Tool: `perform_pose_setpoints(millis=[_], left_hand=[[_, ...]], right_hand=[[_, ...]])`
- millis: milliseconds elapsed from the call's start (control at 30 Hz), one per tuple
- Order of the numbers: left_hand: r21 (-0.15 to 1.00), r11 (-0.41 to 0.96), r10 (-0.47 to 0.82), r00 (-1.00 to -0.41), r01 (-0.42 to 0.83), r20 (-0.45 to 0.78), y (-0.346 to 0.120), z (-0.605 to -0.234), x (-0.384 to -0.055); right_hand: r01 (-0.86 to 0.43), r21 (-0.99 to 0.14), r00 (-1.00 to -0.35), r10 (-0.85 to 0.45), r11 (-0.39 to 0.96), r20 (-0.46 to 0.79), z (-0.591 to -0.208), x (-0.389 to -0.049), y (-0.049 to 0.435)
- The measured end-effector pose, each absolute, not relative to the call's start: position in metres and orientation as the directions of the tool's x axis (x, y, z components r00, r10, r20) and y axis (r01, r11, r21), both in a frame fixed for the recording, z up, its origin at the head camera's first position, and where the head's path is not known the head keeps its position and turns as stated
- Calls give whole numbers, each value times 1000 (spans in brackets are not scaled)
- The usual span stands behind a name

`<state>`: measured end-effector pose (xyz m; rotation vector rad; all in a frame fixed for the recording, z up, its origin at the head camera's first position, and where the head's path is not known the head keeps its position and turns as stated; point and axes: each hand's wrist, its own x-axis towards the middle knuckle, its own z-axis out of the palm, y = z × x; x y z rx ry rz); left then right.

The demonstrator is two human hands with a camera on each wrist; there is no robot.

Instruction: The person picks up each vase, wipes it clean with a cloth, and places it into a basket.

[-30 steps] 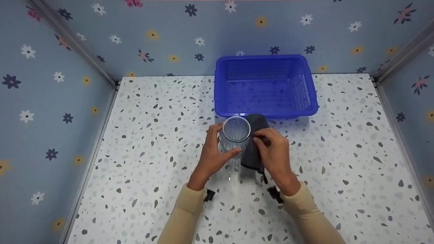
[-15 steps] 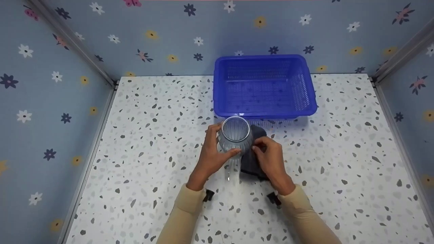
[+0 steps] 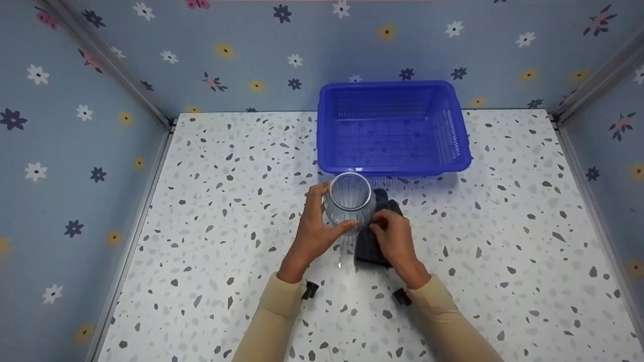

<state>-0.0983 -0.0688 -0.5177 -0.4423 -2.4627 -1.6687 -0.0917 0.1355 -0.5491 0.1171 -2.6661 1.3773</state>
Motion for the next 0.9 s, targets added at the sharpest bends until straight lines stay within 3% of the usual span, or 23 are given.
perform_pose_setpoints(millis=[267,600,900], left_hand=[[898,347,161,-960,271,228,-67,-516,-98],[891,347,134,-956,294,263,-66,-517,-99],[869,367,107,-943,331,314,-63,-520,-97]], right_hand=[[-101,-808,-988,35,580,149,-549,-90,137],[-235,-825,-946,74,514,316,-513,-84,139],[-258,-823,-933,90,506,348,-489,-83,136]])
